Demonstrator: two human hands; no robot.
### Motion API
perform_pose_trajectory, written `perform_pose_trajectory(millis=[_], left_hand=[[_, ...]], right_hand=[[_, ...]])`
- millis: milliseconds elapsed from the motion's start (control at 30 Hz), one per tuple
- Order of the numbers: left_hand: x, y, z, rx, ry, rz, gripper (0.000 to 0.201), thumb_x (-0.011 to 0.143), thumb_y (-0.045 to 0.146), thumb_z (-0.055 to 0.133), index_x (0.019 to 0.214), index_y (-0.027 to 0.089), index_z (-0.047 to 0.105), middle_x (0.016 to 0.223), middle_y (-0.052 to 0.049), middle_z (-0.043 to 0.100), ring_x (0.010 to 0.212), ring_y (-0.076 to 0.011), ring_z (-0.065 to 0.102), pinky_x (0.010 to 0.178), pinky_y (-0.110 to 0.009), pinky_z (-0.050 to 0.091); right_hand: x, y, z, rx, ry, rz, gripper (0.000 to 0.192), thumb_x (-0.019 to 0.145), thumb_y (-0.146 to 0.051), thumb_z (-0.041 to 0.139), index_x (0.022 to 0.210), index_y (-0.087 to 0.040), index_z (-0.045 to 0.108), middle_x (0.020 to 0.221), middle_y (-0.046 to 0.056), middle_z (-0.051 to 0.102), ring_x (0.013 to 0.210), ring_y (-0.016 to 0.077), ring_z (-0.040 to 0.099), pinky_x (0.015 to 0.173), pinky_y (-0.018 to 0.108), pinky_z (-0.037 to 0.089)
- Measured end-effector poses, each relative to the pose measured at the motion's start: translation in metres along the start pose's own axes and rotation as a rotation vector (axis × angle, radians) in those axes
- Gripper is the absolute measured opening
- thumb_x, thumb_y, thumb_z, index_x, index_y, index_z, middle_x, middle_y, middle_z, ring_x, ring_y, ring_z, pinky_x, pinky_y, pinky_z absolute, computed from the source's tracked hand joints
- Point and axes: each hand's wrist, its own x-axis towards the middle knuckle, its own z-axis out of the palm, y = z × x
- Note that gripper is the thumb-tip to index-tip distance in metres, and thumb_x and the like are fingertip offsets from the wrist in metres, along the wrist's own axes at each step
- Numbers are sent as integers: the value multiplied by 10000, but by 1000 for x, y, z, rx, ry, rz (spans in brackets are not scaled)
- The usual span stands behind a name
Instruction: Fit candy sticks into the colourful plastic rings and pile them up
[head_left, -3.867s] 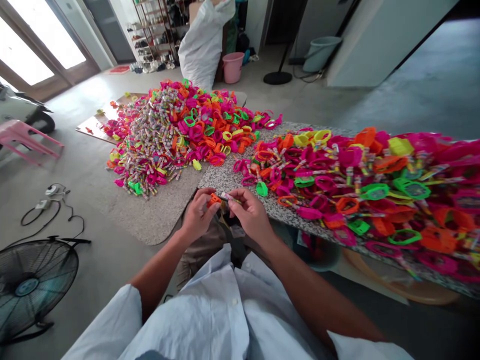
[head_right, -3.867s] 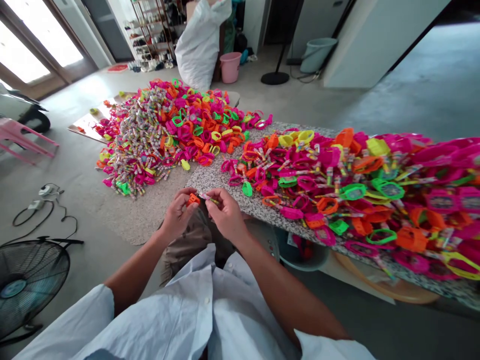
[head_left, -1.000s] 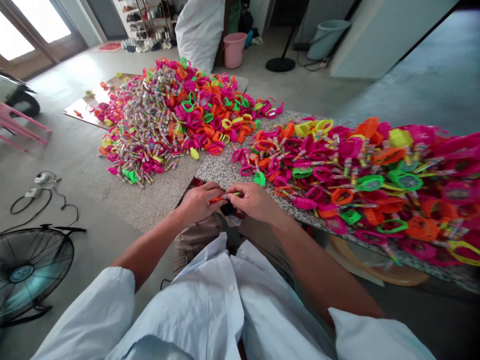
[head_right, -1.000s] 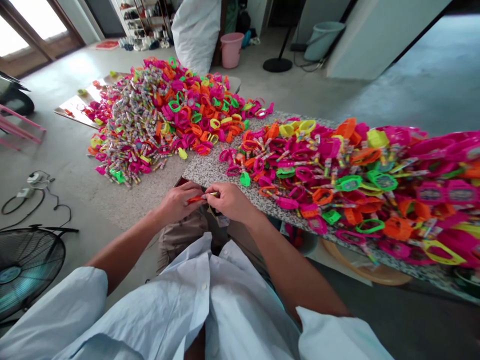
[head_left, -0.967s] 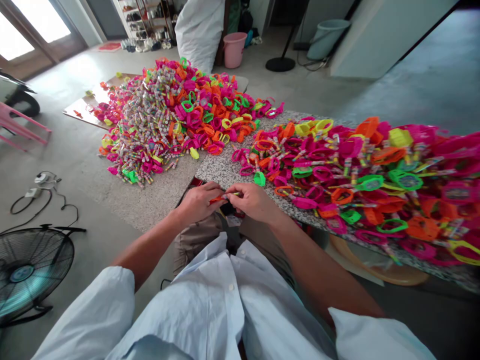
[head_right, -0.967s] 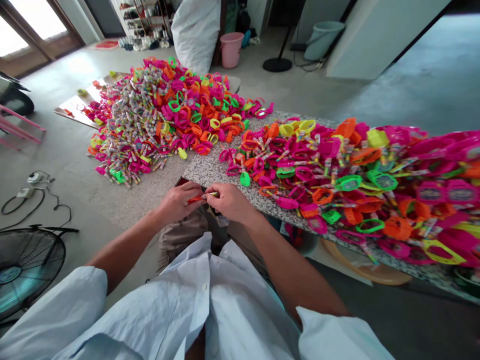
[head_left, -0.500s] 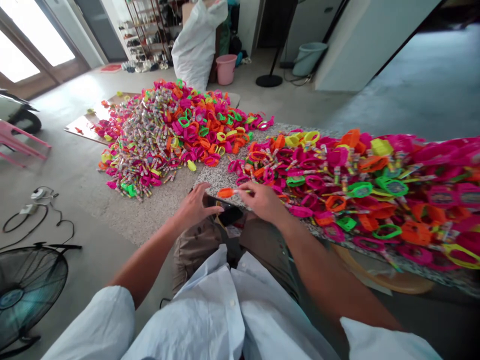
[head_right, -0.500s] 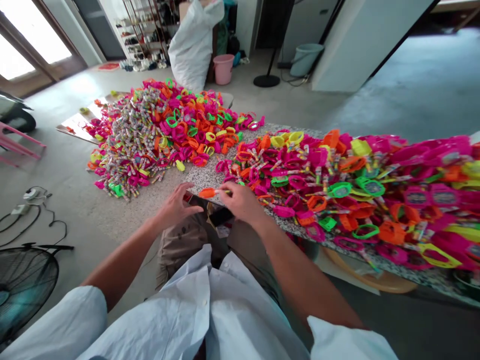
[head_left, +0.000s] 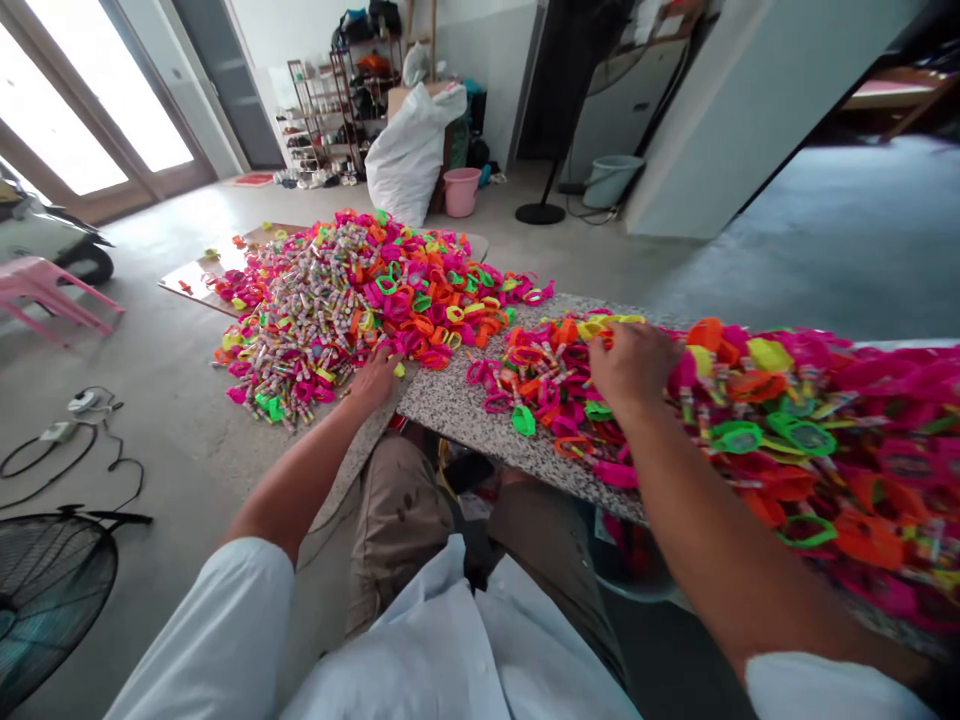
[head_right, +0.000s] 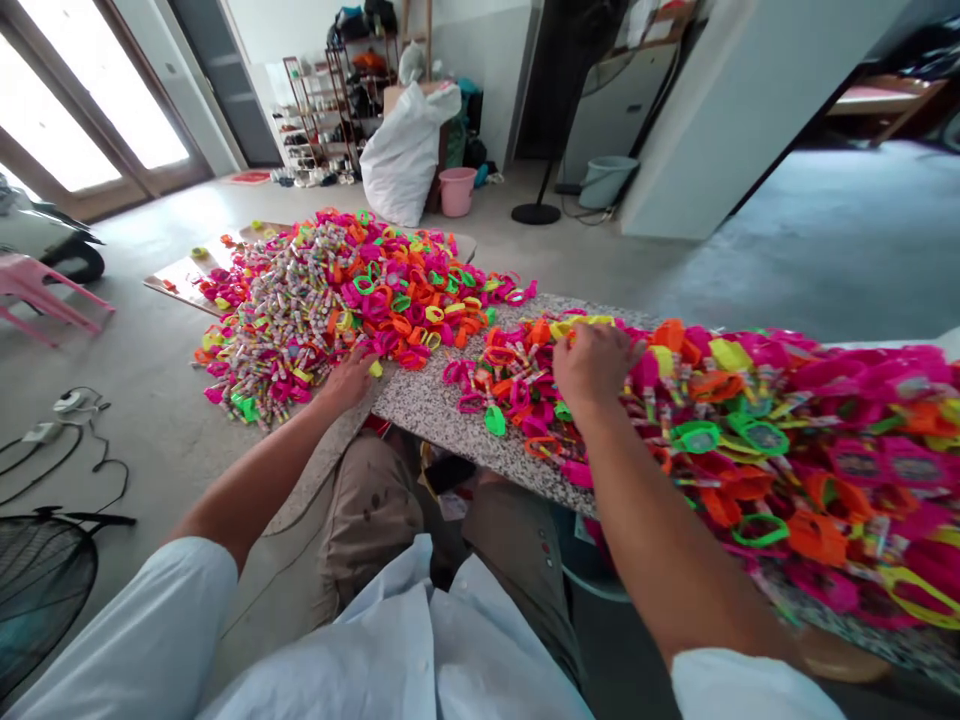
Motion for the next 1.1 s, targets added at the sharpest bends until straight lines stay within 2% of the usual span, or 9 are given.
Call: perform_pose_trajectory(millis=[133, 267, 367, 467, 567, 667, 767, 867, 1100], left_hand=[[7, -4, 4, 75, -87, 77, 410, 997, 164, 483, 1361, 161, 673, 1506, -196, 530, 1329, -341, 534, 1054, -442, 486], [-17, -30, 1, -30, 57, 17, 264, 1045, 326, 529, 1167, 179, 711, 1351, -154, 605, 1182, -261, 596, 978, -340, 473], [-57, -54, -4, -235, 235, -189, 272, 1015, 412, 578, 1017, 163, 687, 1035, -91, 649, 931, -189, 597, 831, -282, 456], [-110, -73, -8, -612, 284, -396, 355, 931, 508, 645, 991, 158, 676, 748, 5, 532, 663, -122, 460, 643, -241, 376], [-167, -79, -7, -905, 262, -504, 499, 855, 624, 688, 1041, 162, 660, 680, 39, 470, 573, -103, 401, 549, -229, 357], [-212, -72, -2, -1024, 295, -542, 547, 808, 653, 733, 1035, 162, 653, 828, -14, 597, 709, -123, 550, 668, -254, 519], [-239, -57, 2, -1045, 323, -541, 566, 851, 677, 711, 1081, 160, 669, 992, -65, 661, 873, -153, 620, 826, -299, 582], [-247, -40, 0, -979, 331, -495, 566, 933, 708, 614, 1093, 168, 671, 1001, -70, 644, 879, -155, 599, 811, -289, 577], [-231, -7, -20, -782, 344, -256, 494, 1044, 625, 509, 880, 171, 618, 931, -68, 616, 852, -146, 559, 764, -258, 489]], right_hand=[[-34, -70, 15, 186, -141, -265, 318, 1003, -299, 508, 1077, -137, 772, 1154, 159, 738, 1172, 314, 616, 1157, 511, 346], [-67, -142, 42, 407, -442, -485, 322, 1022, -238, 472, 1123, -124, 756, 1203, 165, 709, 1185, 270, 619, 1108, 382, 433], [-85, -195, 66, 429, -666, -569, 340, 1031, -204, 468, 1201, -111, 747, 1272, 170, 683, 1202, 254, 617, 1089, 345, 452], [-95, -248, 87, 422, -771, -638, 332, 1041, -207, 480, 1214, -131, 753, 1280, 147, 682, 1166, 231, 628, 1032, 304, 470], [-103, -298, 103, 420, -808, -682, 342, 1040, -187, 484, 1265, -163, 740, 1333, 131, 663, 1154, 222, 633, 984, 285, 475], [-114, -338, 115, 394, -848, -682, 353, 1053, -196, 464, 1288, -192, 728, 1349, 133, 660, 1151, 244, 643, 966, 314, 486], [-123, -359, 123, 355, -888, -657, 363, 1039, -165, 454, 1289, -150, 716, 1342, 183, 661, 1172, 293, 652, 978, 363, 493], [-126, -362, 125, 328, -900, -634, 403, 1010, -104, 440, 1332, -75, 681, 1373, 255, 626, 1203, 342, 647, 993, 406, 489], [-128, -322, 94, 369, -855, -550, 277, 1003, -218, 543, 1175, -81, 712, 1394, 245, 603, 1207, 321, 640, 1015, 392, 491]])
